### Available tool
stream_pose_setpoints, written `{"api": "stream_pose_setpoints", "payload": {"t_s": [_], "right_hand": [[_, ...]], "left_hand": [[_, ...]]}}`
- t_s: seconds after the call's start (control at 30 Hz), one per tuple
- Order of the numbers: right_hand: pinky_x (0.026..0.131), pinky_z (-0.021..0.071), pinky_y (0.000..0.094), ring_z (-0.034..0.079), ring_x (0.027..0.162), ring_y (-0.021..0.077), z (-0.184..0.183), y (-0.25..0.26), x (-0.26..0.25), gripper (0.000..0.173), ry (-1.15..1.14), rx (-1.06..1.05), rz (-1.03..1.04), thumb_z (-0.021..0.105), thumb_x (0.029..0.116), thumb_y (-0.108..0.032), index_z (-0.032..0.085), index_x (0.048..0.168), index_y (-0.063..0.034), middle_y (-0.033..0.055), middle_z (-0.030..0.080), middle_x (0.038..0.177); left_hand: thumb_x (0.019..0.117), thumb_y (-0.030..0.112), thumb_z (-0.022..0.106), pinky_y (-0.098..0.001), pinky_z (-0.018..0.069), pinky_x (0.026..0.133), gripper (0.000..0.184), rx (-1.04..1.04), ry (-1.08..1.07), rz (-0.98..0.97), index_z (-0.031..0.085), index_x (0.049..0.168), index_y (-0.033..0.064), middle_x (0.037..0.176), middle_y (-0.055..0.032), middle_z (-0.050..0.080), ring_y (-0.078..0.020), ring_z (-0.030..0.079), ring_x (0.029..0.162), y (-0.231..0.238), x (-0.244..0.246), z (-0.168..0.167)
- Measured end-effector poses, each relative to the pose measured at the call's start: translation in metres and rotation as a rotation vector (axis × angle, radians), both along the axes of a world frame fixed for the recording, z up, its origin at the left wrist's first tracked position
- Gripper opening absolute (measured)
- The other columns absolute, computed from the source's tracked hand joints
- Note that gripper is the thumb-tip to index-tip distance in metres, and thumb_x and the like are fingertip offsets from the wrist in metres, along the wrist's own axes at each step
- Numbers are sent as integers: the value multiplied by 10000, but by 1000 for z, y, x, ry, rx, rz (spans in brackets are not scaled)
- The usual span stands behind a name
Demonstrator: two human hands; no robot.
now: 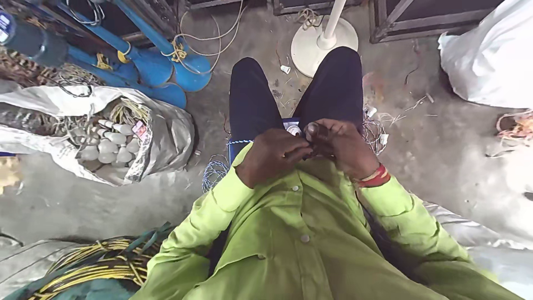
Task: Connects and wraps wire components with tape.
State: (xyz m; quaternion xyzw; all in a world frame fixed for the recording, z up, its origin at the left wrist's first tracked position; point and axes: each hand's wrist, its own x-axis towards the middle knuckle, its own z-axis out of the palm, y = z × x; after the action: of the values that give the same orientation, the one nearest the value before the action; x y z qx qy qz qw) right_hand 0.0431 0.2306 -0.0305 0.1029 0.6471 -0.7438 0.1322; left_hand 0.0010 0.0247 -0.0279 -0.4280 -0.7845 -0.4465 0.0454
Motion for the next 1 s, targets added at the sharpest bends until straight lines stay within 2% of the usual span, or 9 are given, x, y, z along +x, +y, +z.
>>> {"api": "stream_pose_setpoints", "payload": {"t_s": [0.17, 0.3, 0.37, 0.43, 0.5, 0.6, 0.77, 0.9, 1.0], "right_hand": [[465, 436, 173, 522, 520, 15, -9, 2, 1, 175, -6, -40, 133, 563, 983, -59, 698, 872, -68, -30, 615, 651], [495, 488, 195, 562, 524, 22, -10, 2, -12, 185, -55, -28, 230, 582, 895, 65, 658, 788, -65, -29, 629, 628], [514, 512, 233, 590, 573, 62, -18, 1, -15, 179, 30, 12, 230, 605, 870, 66, 704, 1002, -6, 25, 670, 746], [587, 576, 300, 649, 668, 126, -22, 3, -15, 417, 92, 92, 164, 689, 887, -13, 602, 1293, 21, 103, 700, 922], [620, 592, 289, 670, 659, 105, -12, 3, -12, 463, 105, 184, 38, 709, 926, -95, 530, 1346, -18, 79, 718, 881], [579, 503, 185, 582, 634, 27, 0, 7, 2, 170, 258, 239, 4, 608, 1008, -120, 609, 1159, -41, -4, 648, 813], [630, 555, 173, 628, 714, 6, -11, 3, 5, 256, 454, 277, 43, 734, 938, -151, 714, 1152, -12, -3, 717, 950], [573, 504, 174, 583, 651, 17, -7, -5, 4, 302, 416, 359, 44, 782, 892, -144, 683, 1151, -25, 1, 688, 882], [543, 498, 181, 574, 630, 22, -5, -5, 3, 144, 410, 401, 79, 750, 918, -163, 741, 997, -43, 10, 690, 903]], "left_hand": [[968, 114, 698, -348, 560, 787, 150, -11, 301, -18, 755, 1036, -8, 893, -135, 731, -225, 686, 822, -2, 2, -10], [951, 56, 662, -383, 537, 783, 220, -91, 389, -55, 745, 1152, 21, 933, -153, 697, -269, 653, 838, -3, 3, -12], [949, 66, 663, -386, 534, 794, 201, -112, 410, -48, 745, 1128, 30, 954, -152, 700, -270, 654, 851, -3, 3, -14], [955, 84, 664, -395, 539, 820, 199, -109, 390, -18, 737, 1128, 17, 958, -154, 686, -271, 649, 869, -5, 2, -16], [950, 96, 681, -377, 557, 827, 186, -85, 323, 69, 749, 1088, -9, 941, -156, 700, -262, 668, 883, -4, 2, -14], [981, 100, 668, -314, 562, 834, 165, -65, 249, 192, 760, 1048, -20, 921, -139, 712, -217, 677, 878, -2, -2, -10], [979, 97, 668, -294, 568, 815, 163, -65, 129, 238, 760, 1061, -11, 924, -134, 705, -202, 678, 875, 0, 0, -5], [979, 90, 663, -271, 565, 801, 156, -51, 62, 242, 765, 1057, 0, 907, -118, 706, -175, 676, 857, 0, 3, 1], [990, 97, 649, -279, 562, 831, 163, -32, 22, 222, 761, 1059, 1, 917, -114, 710, -179, 676, 888, 2, 1, 0]]}}
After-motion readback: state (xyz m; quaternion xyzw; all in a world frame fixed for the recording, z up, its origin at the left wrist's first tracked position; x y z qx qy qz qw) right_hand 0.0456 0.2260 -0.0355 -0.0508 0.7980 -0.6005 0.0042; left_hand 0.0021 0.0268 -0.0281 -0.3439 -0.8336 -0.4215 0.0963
